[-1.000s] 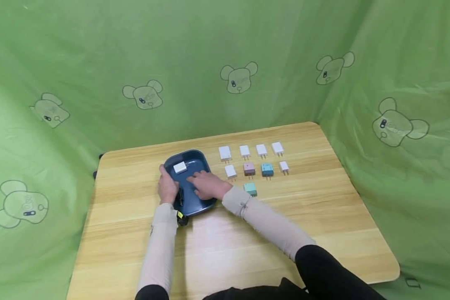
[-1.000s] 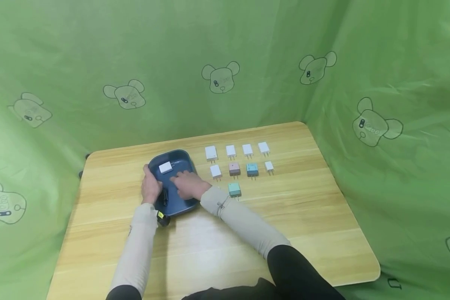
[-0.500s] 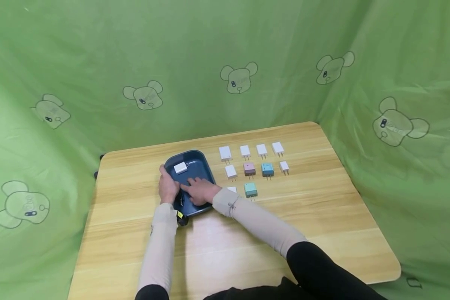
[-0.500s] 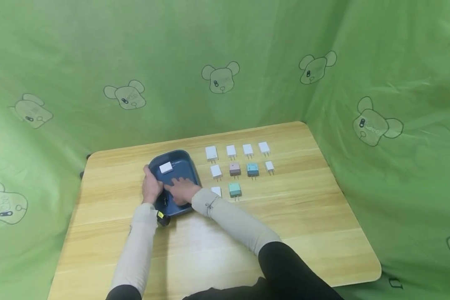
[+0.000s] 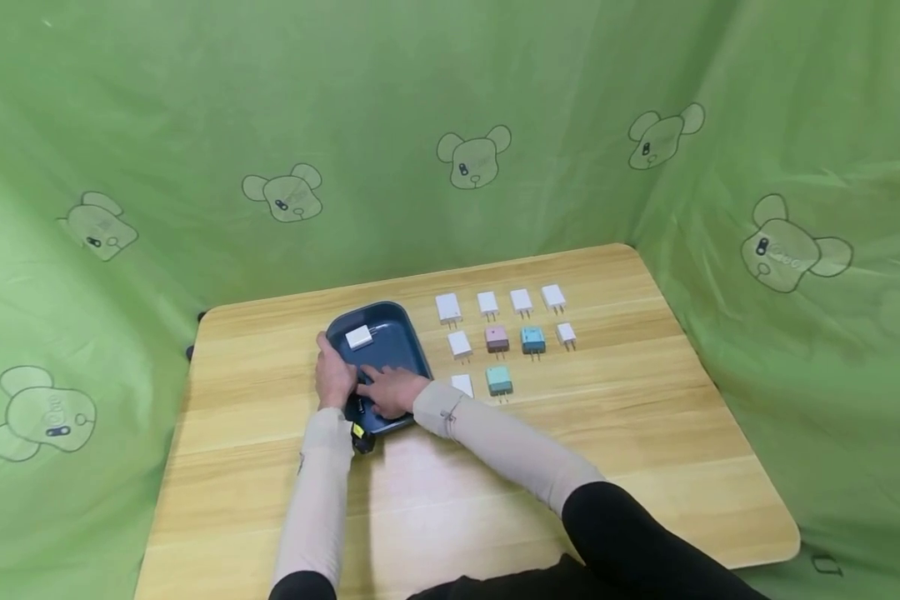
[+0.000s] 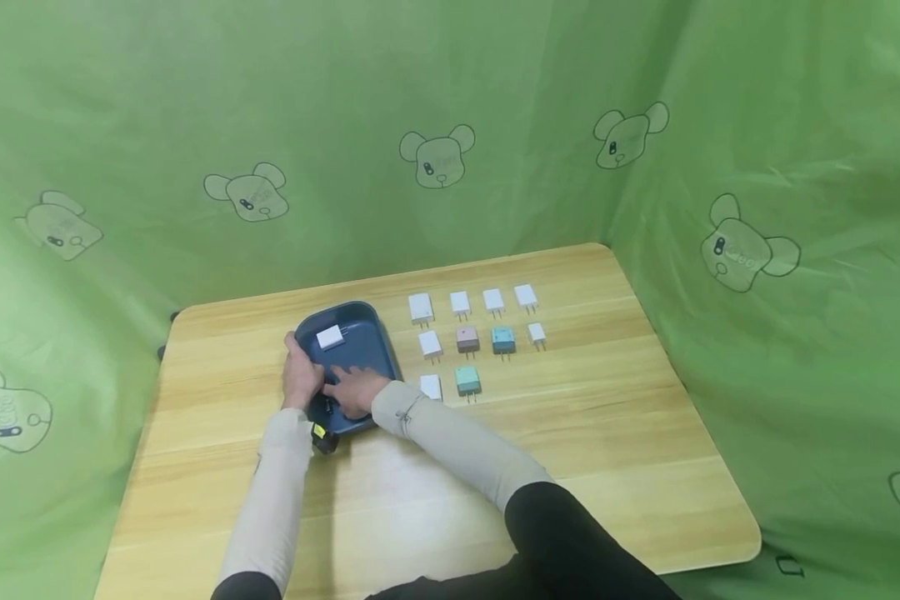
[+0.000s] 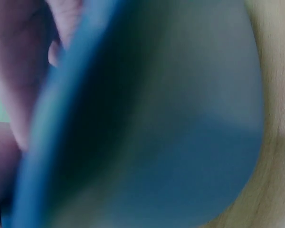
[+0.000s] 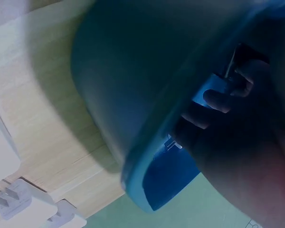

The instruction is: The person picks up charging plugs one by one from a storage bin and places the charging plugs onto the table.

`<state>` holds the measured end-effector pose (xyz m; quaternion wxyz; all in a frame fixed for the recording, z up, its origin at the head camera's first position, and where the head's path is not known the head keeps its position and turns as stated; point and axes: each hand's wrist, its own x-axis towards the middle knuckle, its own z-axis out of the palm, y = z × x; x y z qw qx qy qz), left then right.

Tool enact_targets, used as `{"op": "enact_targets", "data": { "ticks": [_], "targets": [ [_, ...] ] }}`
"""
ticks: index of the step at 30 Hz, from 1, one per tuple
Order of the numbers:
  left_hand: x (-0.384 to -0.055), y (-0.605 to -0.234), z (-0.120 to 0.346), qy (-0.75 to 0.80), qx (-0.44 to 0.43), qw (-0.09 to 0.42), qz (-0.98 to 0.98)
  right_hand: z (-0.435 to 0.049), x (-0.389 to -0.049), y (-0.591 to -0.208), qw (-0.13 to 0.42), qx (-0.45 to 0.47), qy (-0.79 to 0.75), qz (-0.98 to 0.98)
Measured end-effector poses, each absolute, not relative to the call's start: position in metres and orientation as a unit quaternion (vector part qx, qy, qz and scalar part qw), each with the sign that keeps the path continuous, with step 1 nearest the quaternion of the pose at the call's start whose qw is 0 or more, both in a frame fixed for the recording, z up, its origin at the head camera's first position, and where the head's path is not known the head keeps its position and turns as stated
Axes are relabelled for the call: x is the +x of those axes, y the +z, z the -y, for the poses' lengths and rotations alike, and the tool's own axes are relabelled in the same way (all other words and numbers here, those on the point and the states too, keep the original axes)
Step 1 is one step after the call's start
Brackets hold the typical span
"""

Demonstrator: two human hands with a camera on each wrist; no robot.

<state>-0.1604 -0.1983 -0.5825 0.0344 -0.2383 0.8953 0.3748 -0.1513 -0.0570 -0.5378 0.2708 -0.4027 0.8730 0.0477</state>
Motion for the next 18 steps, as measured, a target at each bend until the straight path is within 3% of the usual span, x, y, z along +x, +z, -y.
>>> {"op": "enact_targets", "data": {
  "ticks": [11,18],
  "targets": [
    [-0.16,-0.583,0.198,0.376,-0.24,0.038,-0.894,0.056,-0.149,-0.551,0.198,-0.435,0.029,-0.878],
    [-0.161,-0.584,0.199,0.375,-0.238,0.038,-0.895,0.055,-0.15,-0.55,0.199,-0.449,-0.004,-0.871]
  ]
}}
